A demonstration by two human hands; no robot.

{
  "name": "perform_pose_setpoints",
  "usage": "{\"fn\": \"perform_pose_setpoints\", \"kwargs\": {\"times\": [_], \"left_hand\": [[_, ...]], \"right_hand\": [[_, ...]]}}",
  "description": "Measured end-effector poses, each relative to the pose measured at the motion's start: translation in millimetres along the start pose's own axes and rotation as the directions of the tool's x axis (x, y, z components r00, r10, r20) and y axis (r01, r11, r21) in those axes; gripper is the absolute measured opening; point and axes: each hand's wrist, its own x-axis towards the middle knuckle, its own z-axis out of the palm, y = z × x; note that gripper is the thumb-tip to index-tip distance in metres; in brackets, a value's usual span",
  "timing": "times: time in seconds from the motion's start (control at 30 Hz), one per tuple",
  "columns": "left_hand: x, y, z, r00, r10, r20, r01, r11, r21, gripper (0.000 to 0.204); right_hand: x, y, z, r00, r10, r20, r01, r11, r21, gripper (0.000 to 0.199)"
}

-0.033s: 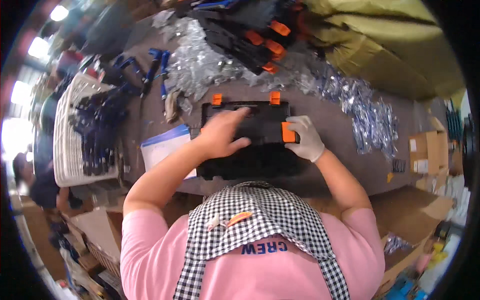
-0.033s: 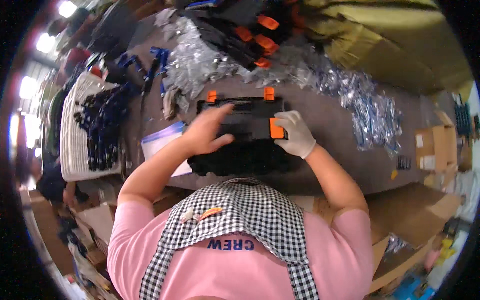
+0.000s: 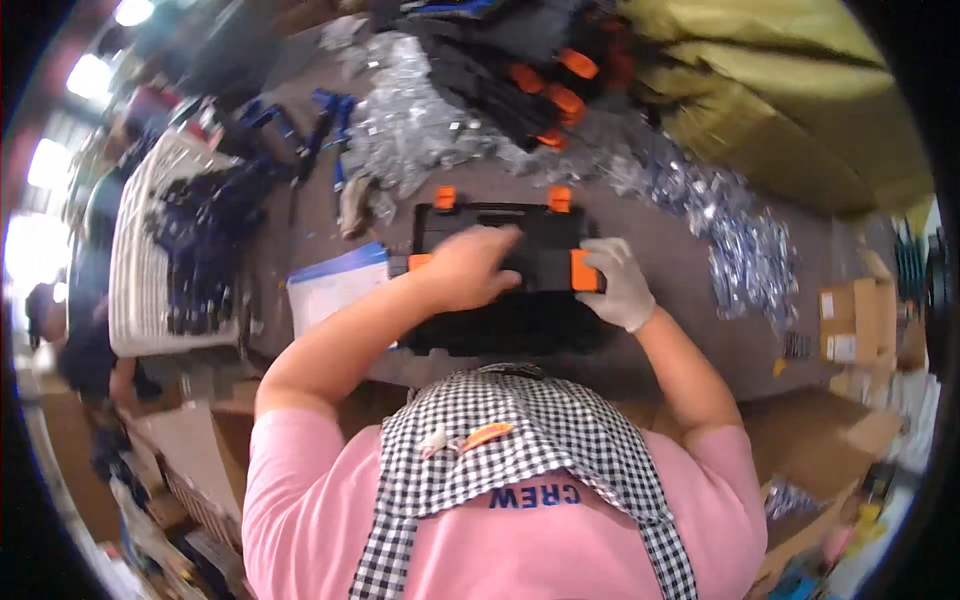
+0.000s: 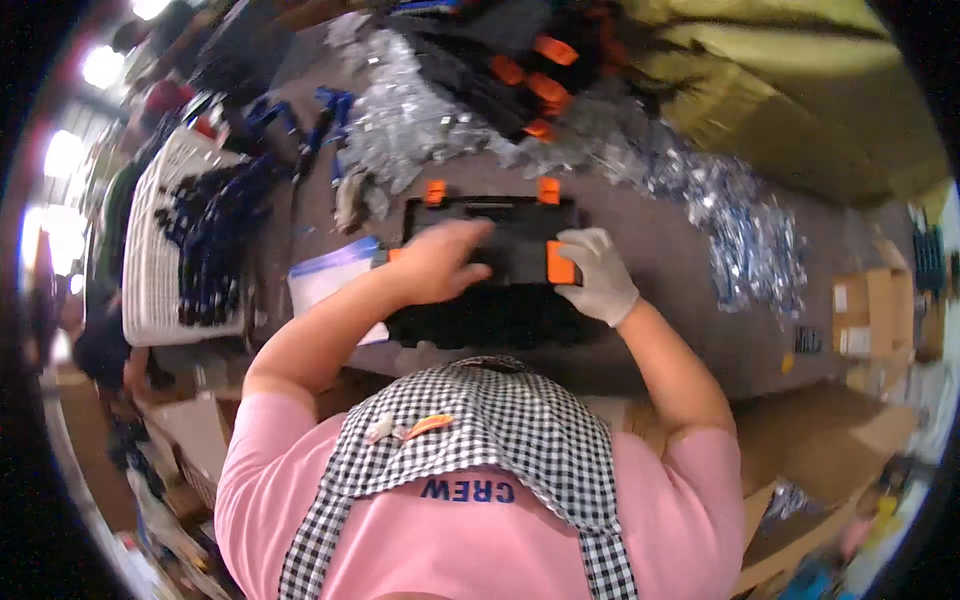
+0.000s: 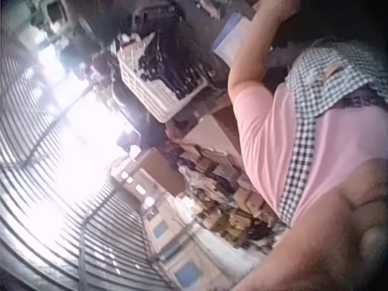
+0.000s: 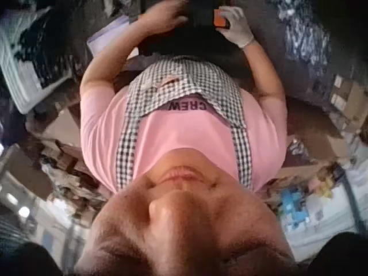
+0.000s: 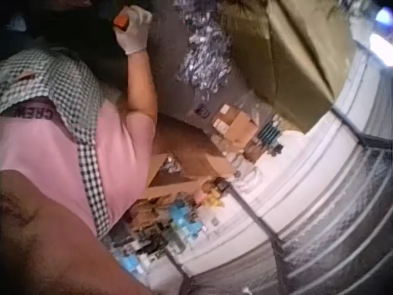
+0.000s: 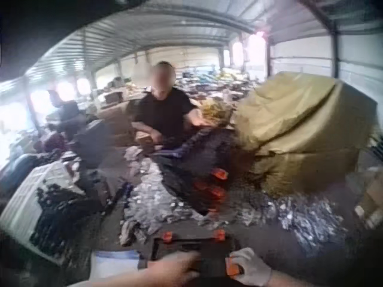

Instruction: Packing blue industrial tools and instruction manuals into black carrying cases and then into cardboard boxes.

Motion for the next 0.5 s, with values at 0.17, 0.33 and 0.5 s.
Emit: {"fn": "perform_pose_setpoints", "kwargs": {"times": [0.17, 0.33, 0.5], "left_hand": [[-20.1, 24.8, -6.8, 0.827, -0.073, 0.557, 0.244, 0.94, -0.24, 0.033], [-169.9, 83.4, -64.2, 0.957, -0.289, -0.003, 0.284, 0.942, -0.178, 0.026], [-341.5, 125.8, -87.1, 0.349, -0.583, -0.734, 0.492, 0.78, -0.386, 0.015]], "right_hand": [[-0.8, -60.2, -21.5, 0.939, -0.34, 0.051, 0.34, 0.899, -0.276, 0.059], [21.2, -104.6, -38.1, 0.823, -0.501, -0.266, 0.429, 0.857, -0.287, 0.078], [33.5, -110.3, -16.4, 0.929, -0.339, -0.148, 0.325, 0.939, -0.11, 0.061]]}}
